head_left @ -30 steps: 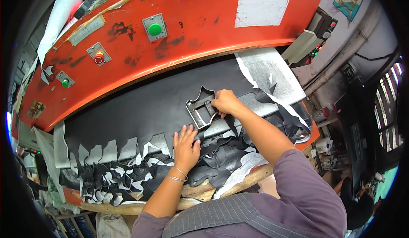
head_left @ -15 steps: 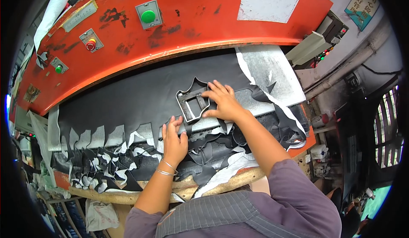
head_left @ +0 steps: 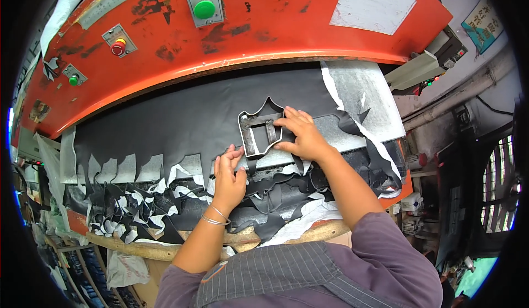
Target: Cutting shapes out of synthetic leather using an industrial hydraulic clicker press and a metal die.
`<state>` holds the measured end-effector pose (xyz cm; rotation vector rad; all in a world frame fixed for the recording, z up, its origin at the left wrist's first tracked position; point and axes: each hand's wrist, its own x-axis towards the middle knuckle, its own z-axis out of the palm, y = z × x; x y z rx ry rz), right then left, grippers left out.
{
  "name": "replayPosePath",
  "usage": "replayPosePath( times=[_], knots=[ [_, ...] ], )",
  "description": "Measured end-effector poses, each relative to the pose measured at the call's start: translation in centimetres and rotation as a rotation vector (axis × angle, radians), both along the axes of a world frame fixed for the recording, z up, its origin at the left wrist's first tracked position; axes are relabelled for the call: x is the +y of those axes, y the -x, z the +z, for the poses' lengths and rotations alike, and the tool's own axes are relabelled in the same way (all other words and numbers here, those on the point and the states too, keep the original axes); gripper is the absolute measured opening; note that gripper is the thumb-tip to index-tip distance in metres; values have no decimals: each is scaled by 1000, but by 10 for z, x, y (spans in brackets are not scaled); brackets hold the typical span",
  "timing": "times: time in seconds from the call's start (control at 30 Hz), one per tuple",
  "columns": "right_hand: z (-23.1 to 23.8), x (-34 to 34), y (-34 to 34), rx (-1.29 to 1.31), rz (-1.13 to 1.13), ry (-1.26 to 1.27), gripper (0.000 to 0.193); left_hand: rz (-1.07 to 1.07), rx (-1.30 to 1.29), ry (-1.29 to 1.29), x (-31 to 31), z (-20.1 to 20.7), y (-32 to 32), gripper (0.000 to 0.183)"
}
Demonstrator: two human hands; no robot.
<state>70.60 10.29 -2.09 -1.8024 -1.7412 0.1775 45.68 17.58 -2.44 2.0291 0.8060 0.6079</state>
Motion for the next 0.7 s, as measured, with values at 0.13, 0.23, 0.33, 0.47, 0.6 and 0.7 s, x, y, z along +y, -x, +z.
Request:
replayPosePath(
  times=[0.13,0.23,0.33,0.47,0.6,0.7],
  knots=[
    [3,4,1,13,26,38,61,2,45,-75,3,-6,1,33],
    [-3,4,0,-19,13,5,56,-28,41,-56,7,-7,0,34],
    [-10,5,-1,-64,1,-26,54,-43,33,-15,6,-6,-1,37],
    [1,5,7,-85,-3,-30,54,-47,50,-48,4,-2,8,40],
    [0,3,15,-73,0,87,67,-148,24,39,13,-2,26,50],
    [27,-30,36,-102,-264,27,73,77,-206,121,46,27,70,51]
  ],
)
